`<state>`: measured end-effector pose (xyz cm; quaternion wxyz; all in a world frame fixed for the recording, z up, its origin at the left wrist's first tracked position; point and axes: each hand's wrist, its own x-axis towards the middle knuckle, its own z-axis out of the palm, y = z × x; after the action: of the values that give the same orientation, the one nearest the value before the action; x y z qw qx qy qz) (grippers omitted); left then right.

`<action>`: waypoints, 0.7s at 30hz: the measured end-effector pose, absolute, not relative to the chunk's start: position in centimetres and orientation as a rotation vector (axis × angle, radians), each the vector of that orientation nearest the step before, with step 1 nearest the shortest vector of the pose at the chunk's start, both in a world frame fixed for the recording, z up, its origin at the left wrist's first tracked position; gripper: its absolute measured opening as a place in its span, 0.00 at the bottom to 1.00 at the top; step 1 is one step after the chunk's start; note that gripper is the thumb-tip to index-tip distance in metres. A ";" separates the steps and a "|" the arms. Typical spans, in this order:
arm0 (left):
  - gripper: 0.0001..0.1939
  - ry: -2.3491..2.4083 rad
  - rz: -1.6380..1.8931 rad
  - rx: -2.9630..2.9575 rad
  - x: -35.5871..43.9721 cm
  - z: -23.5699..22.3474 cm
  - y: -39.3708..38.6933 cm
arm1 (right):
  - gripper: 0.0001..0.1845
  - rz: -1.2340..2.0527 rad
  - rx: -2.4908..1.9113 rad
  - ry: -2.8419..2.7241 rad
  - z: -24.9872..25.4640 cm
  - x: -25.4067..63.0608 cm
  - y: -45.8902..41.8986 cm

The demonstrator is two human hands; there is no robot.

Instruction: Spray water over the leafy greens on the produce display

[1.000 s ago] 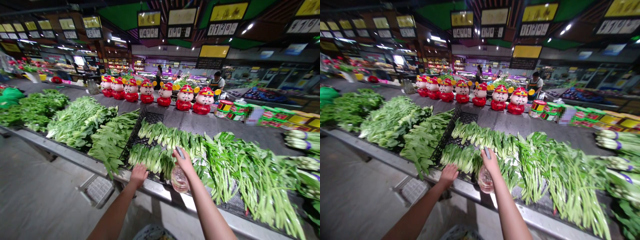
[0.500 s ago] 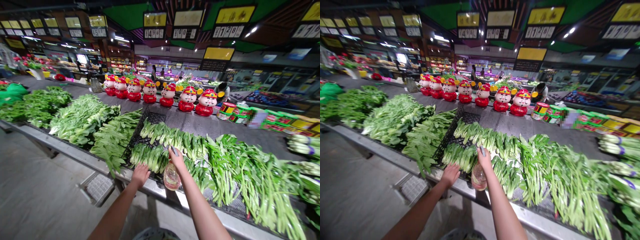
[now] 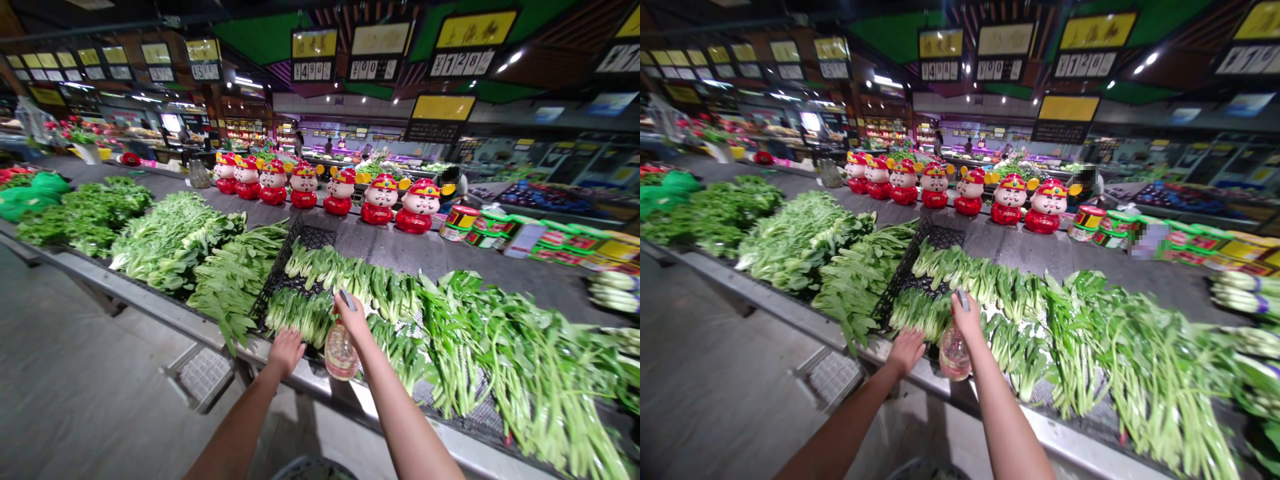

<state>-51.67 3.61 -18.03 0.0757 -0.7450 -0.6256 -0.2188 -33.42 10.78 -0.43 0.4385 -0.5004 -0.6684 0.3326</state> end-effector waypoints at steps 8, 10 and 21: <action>0.19 -1.898 -0.606 -2.247 -51.7 -18.0 3.8 | 0.22 0.931 -1.239 -1.631 -0.8 -33.2 9.5; 0.19 -1.894 -0.605 -2.246 -51.7 -18.1 3.9 | 0.21 0.953 -1.221 -1.624 -0.2 -33.0 9.2; 0.21 -1.911 -0.528 -2.269 -53.5 -17.0 3.0 | 0.20 0.950 -1.180 -1.687 1.7 -32.0 8.2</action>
<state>-53.55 2.97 -17.04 0.0643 -0.7514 -0.6330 -0.1749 -32.00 8.16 1.68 0.4233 -0.4715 -0.6740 0.3798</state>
